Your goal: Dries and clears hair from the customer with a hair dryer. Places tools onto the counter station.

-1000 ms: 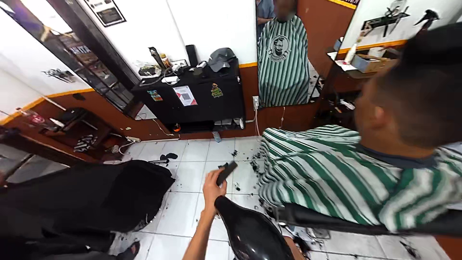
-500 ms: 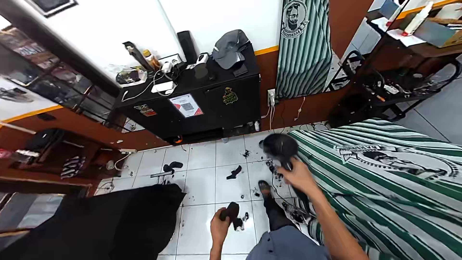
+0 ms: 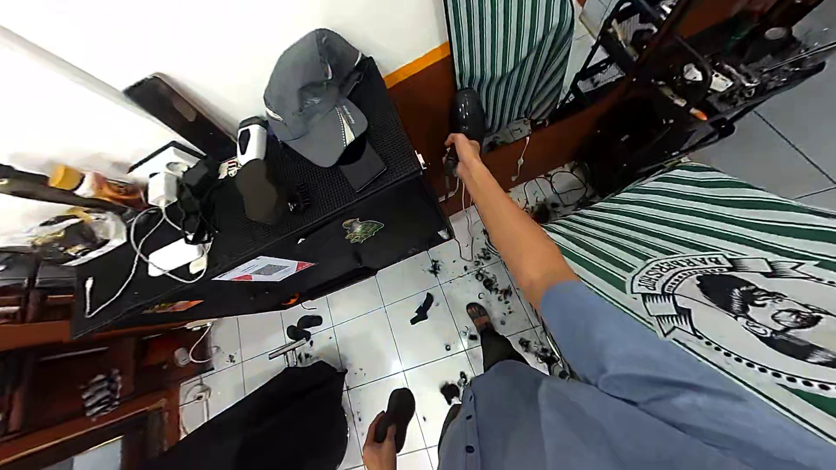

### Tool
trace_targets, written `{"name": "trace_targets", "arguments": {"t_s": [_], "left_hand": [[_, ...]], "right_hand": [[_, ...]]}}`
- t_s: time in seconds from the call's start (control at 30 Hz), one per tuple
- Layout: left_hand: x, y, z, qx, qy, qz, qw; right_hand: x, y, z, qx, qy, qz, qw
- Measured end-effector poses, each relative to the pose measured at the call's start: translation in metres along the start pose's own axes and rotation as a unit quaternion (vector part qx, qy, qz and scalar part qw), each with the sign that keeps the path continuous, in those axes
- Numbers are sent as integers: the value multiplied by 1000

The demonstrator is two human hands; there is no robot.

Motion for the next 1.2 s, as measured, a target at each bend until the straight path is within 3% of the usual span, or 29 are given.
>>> {"name": "trace_targets", "arguments": {"t_s": [0.2, 0.33, 0.47, 0.57, 0.67, 0.77, 0.9, 1.0, 1.1, 1.2], "left_hand": [[56, -8, -40, -22, -25, 3, 999], [77, -11, -46, -13, -22, 21, 999], [106, 1, -44, 40, -52, 54, 996], [146, 32, -50, 113, -126, 29, 985], [200, 76, -70, 240, -245, 3, 939], [243, 120, -104, 331, -332, 6, 883], [290, 154, -171, 344, -449, -7, 825], [325, 167, -228, 375, -527, -43, 761], [345, 161, -284, 395, -571, -66, 717], [345, 144, -316, 319, -572, -106, 749]], "right_hand": [[2, -32, -29, 49, 6, 60, 997], [16, -29, -30, 66, 30, 137, 988], [36, -31, -14, 11, -14, 97, 995], [51, -24, -13, -39, -59, 100, 993], [63, -17, -34, -35, -77, 185, 979], [68, -3, -20, -63, -59, 247, 965], [83, 33, -8, -44, 31, 265, 963], [131, 73, 45, -28, 73, 252, 964], [219, 117, 124, -46, 44, 291, 954], [312, 160, 207, -54, -31, 323, 944]]}}
Point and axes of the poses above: each hand's wrist, its own z-axis away from the middle knuckle, its own y-axis out of the back of the hand, x = y × z, the point moved 4 cm from there along -z, towards the middle knuckle, and after that the axes turned 5 degrees about -y, right-handed, at the moved point
